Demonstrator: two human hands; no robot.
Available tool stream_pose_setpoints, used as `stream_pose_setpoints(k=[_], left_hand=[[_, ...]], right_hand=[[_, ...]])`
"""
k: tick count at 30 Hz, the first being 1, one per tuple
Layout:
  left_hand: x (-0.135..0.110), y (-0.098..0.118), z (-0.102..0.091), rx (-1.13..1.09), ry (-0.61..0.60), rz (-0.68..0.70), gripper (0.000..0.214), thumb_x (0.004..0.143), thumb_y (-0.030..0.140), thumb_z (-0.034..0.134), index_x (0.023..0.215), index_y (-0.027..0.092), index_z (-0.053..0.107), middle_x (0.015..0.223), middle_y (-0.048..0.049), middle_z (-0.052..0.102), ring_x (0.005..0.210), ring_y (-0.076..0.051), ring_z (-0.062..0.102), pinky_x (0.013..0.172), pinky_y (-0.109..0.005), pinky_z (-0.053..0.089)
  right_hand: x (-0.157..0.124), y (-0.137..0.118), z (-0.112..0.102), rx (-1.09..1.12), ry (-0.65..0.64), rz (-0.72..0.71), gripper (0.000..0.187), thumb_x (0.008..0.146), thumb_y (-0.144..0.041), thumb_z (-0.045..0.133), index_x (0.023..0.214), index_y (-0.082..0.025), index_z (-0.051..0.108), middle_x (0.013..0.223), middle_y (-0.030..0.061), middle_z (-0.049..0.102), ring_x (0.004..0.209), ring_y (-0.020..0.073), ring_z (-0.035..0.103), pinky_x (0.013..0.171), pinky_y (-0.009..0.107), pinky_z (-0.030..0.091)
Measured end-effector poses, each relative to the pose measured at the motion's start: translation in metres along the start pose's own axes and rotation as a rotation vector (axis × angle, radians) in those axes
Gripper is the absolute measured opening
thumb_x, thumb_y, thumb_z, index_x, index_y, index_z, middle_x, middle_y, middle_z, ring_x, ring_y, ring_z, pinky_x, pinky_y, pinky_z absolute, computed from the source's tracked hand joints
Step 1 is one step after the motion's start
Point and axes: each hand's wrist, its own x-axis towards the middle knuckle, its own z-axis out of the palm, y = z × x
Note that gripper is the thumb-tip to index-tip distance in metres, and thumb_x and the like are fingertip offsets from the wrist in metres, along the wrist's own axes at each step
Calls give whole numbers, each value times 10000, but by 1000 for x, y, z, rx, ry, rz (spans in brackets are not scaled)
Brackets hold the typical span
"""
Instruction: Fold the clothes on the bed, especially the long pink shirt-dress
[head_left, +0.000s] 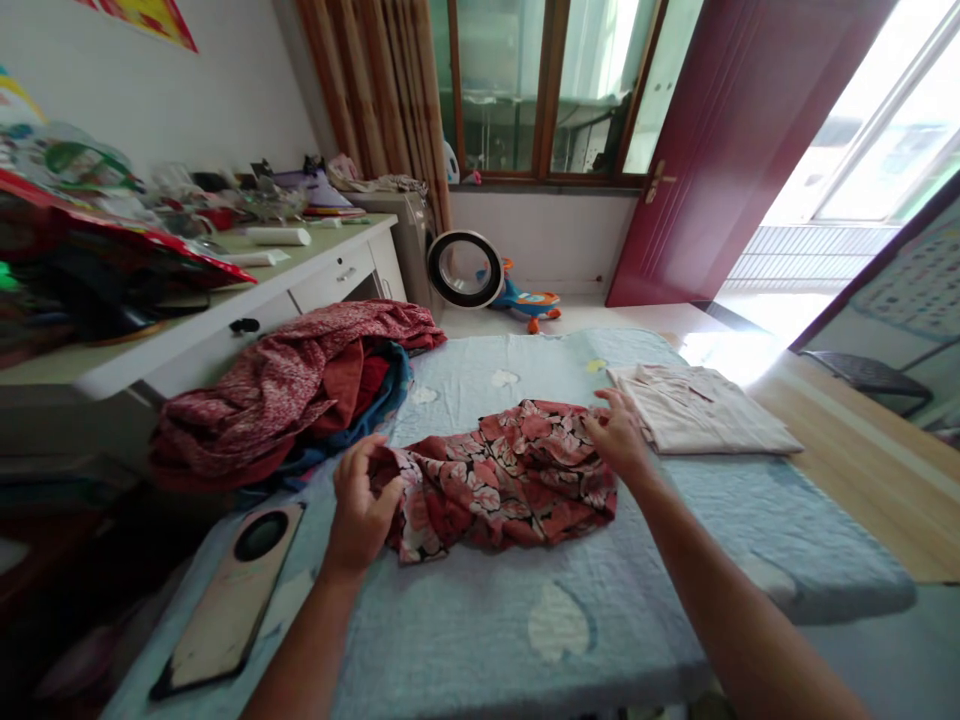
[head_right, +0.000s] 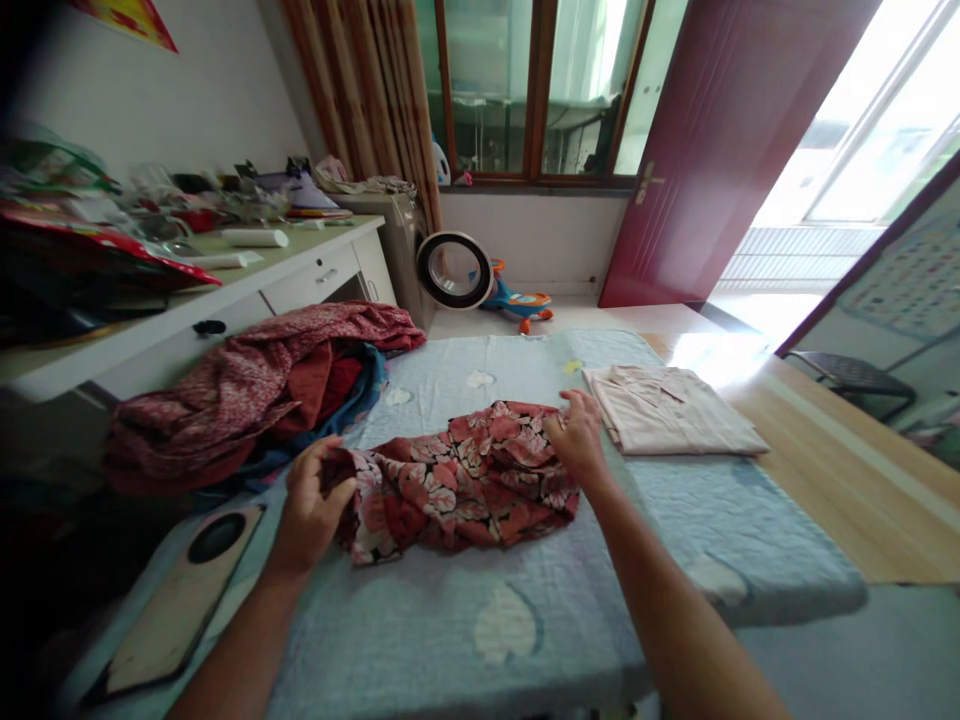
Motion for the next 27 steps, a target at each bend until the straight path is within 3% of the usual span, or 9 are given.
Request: stream_pose_setpoints(k=[4,6,8,12,16,19,21,24,27], left_hand=[[-9,9,5,260,-391,193,532,727,401,686,1236,286,586,1434,-87,441,1361,-368,332,1113,-578,265],[-11,7,8,353,-498,192,463,688,322,716,1142,263,644,1405,-92,476,1312,-373,391,1079,-552,321],[-11,3,8,368,-521,170,239,747,246,639,982,224,672,1276,-97,567,1183,-321,505,1003,-477,405],[-11,3,-7,189,-359,106,136,875,260,482,841,216,606,923,-50,631,893,-219,594,809,-343,467],[-14,3,-30,58,-29,57,115,865,335,539,860,230,586,873,-31,621,871,-213,594,820,-323,450],[-17,-5,-42,52,71,14,99,845,328,550,853,233,578,858,-28,620,858,-216,594,824,-325,453],[-18,-11,-44,129,9,-3,58,811,261,536,835,229,578,842,-32,626,841,-226,599,815,-337,462],[-18,-11,-39,366,-112,14,216,718,133,505,890,212,610,928,-76,647,918,-275,604,873,-406,457],[-15,2,-27,499,-118,113,379,687,100,515,1035,202,625,1241,-133,579,1159,-323,531,1013,-473,384]], right_hand=[[-33,-33,20,-12,-623,-363,651,741,-310,684,1365,-245,509,1372,108,513,1260,283,470,1061,431,374],[-36,-41,24,-69,-811,-413,571,715,-233,689,1277,-210,594,1272,122,587,1163,287,543,997,418,422],[-26,-42,23,-56,-886,-375,368,725,-167,639,1090,-183,682,1084,102,666,994,251,614,905,381,467],[16,-29,11,329,-750,-91,219,749,-256,634,952,-188,676,912,36,699,811,192,634,761,317,510],[58,0,-1,721,-272,295,334,713,-400,674,974,-198,621,847,11,682,736,180,631,685,312,532],[74,26,-4,585,92,425,348,713,-409,619,983,-191,597,851,27,655,767,195,619,710,337,530],[75,37,-3,355,248,464,380,698,-374,603,1022,-177,588,940,69,644,888,237,606,806,394,513],[62,39,2,42,307,362,429,700,-341,594,1082,-145,593,1143,158,593,1143,318,501,984,489,401],[41,25,13,-108,41,124,403,749,-339,558,1103,-159,624,1167,152,591,1145,306,504,998,461,384]])
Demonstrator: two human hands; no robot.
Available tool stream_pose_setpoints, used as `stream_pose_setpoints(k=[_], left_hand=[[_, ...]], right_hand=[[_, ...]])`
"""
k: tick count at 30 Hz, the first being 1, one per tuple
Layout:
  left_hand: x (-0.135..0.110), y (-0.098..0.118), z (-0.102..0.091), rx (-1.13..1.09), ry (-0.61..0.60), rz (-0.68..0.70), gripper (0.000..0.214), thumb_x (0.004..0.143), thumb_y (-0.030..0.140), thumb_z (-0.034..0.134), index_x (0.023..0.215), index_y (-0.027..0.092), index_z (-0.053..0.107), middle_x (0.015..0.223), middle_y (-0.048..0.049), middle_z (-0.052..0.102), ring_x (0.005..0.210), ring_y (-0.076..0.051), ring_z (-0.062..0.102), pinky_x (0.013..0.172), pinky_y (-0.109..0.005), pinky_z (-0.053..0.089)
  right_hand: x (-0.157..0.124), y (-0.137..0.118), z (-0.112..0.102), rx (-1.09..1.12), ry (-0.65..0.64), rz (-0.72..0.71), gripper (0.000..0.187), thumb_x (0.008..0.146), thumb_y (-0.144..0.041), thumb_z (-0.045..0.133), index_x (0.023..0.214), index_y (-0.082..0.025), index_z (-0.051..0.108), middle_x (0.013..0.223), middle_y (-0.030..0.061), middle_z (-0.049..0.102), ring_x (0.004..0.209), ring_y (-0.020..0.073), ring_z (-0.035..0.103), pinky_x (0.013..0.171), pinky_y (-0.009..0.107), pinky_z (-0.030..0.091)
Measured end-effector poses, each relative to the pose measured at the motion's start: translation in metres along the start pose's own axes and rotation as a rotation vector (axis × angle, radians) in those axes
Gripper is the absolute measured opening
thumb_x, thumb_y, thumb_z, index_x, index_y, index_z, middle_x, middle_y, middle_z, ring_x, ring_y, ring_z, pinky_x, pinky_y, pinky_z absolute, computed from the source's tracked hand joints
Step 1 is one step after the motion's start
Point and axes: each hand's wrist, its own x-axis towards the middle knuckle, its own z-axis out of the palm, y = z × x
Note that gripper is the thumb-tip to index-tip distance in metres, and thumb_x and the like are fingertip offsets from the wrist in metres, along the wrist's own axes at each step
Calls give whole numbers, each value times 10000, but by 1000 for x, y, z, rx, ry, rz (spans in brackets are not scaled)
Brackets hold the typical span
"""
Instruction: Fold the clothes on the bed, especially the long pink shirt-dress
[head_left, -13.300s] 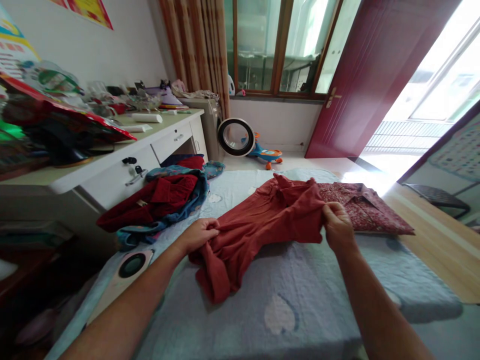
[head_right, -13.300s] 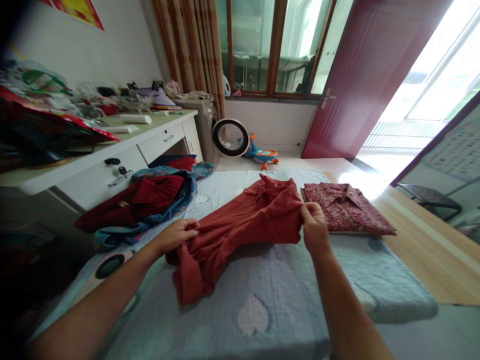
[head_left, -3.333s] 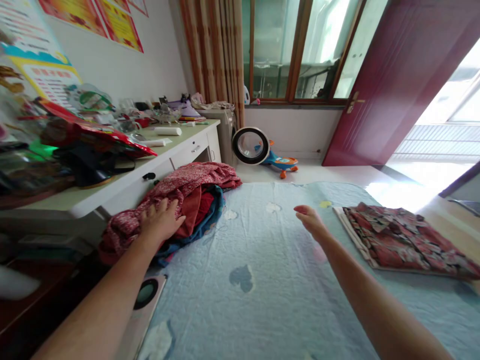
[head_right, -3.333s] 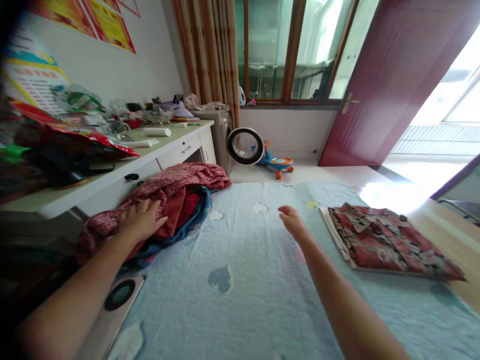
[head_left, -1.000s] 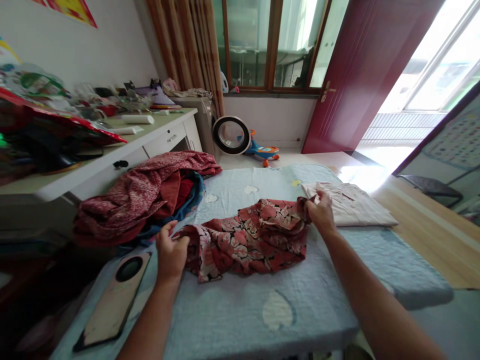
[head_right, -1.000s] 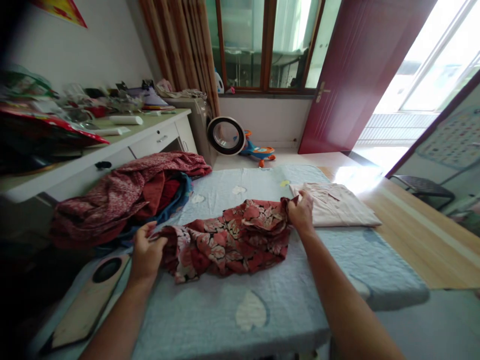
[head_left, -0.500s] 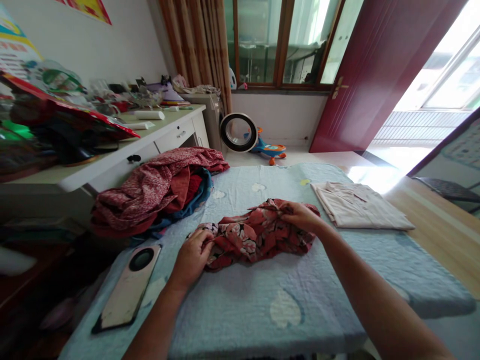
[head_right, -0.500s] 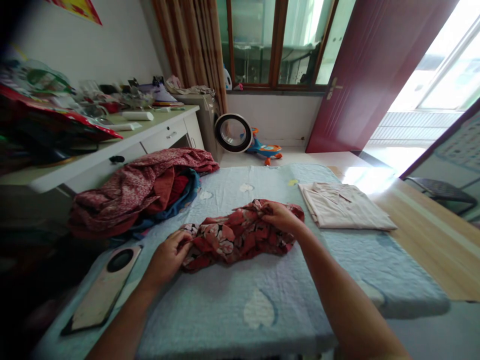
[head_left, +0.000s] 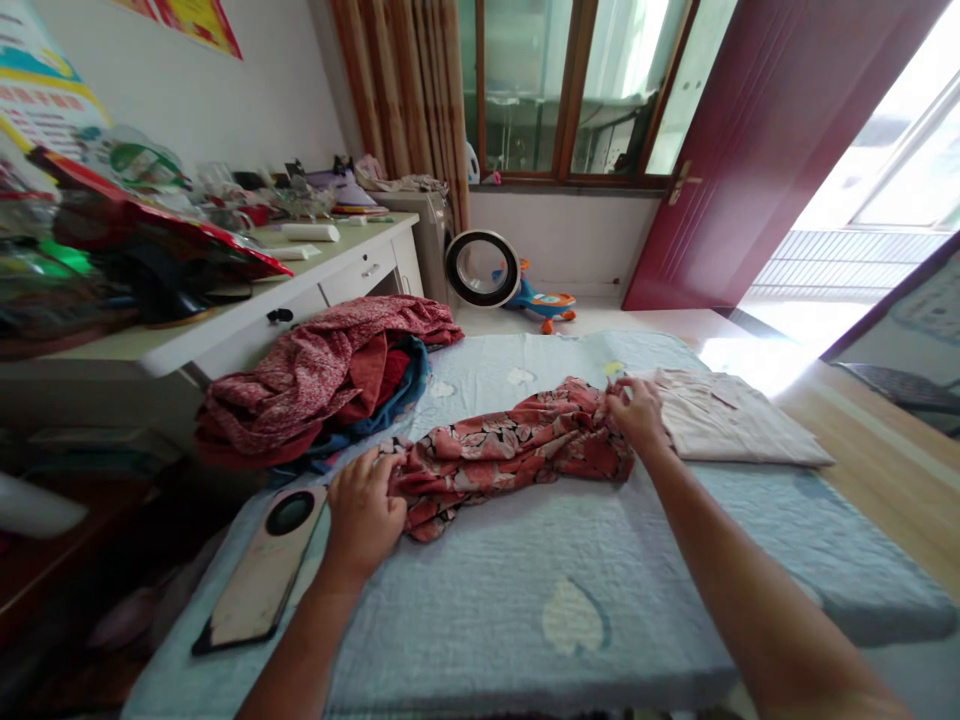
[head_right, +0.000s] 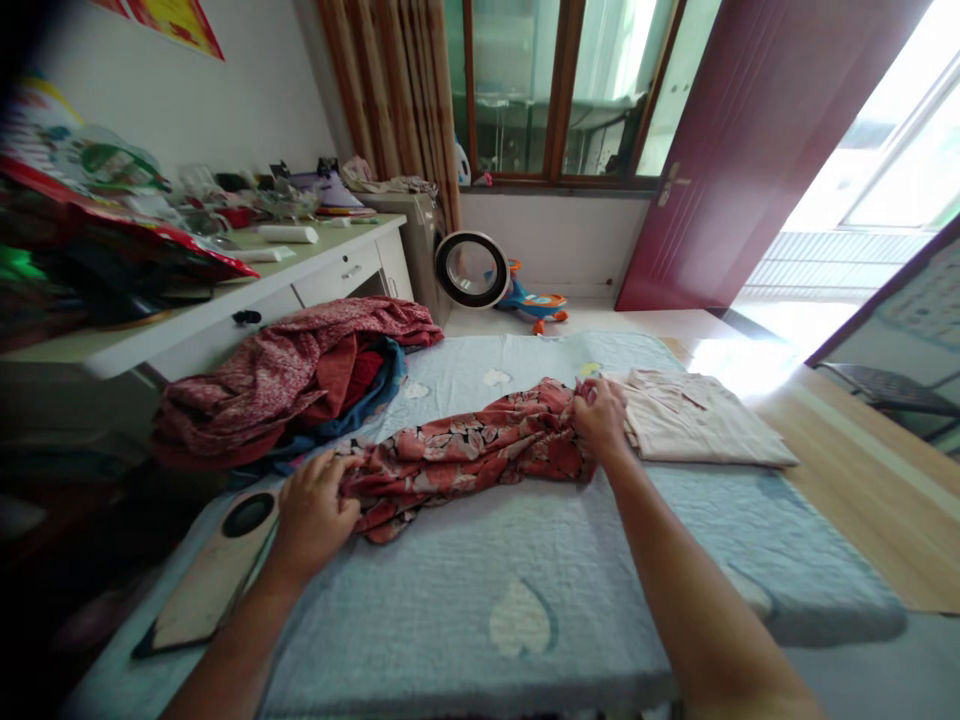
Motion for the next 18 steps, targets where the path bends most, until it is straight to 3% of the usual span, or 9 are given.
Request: stream_pose_setpoints(k=[4,7,9,11,13,15,16,18], left_hand=[[10,18,8,-63,-54,144,477,725,233,627,1201,232,591,1482,-116,387,1352,-330,368,1116,-473,289],[13,16,19,-82,-214,104,670,678,353,715,1314,255,531,1493,-121,361,1340,-351,371,1078,-490,328],[12,11,25,-87,-345,77,543,688,329,696,1216,251,600,1380,-118,477,1240,-335,467,1011,-471,385],[10,6,25,-115,-394,73,267,743,220,593,1003,227,657,1145,-95,603,1074,-282,557,925,-414,434],[6,4,19,-162,-308,72,195,758,125,496,862,218,632,970,-72,625,974,-252,573,874,-377,449],[-1,4,9,-222,-189,79,186,762,107,472,815,221,610,924,-62,620,962,-249,570,872,-370,451],[-4,5,2,-255,-179,94,160,770,126,486,797,225,609,916,-58,620,956,-247,571,868,-368,455],[-9,7,-11,-329,-311,151,98,789,197,544,777,235,634,887,-45,622,908,-234,582,832,-349,476]], right_hand=[[-23,-14,11,-74,-378,-207,555,701,-280,616,1250,-195,587,1238,125,583,1086,277,547,934,387,414],[-19,-17,11,-107,-561,-217,325,634,-163,589,942,-192,691,949,82,671,863,235,596,787,324,441],[-7,-17,4,-83,-597,-222,196,617,-142,551,774,-197,656,755,32,643,736,197,574,706,288,440],[9,-16,-10,-22,-399,-184,159,650,-162,504,759,-204,611,722,10,612,703,178,547,680,275,438],[22,-12,-28,38,-41,-99,154,707,-185,438,778,-204,574,757,23,593,707,173,526,691,286,440],[30,-5,-45,39,197,-26,160,740,-193,394,772,-201,551,777,47,573,730,184,512,727,317,439],[32,0,-51,17,221,-12,151,739,-194,398,754,-201,549,774,57,565,751,194,510,756,337,436],[29,9,-57,-29,162,-8,82,696,-201,478,692,-201,560,762,69,560,809,224,516,824,383,424]])
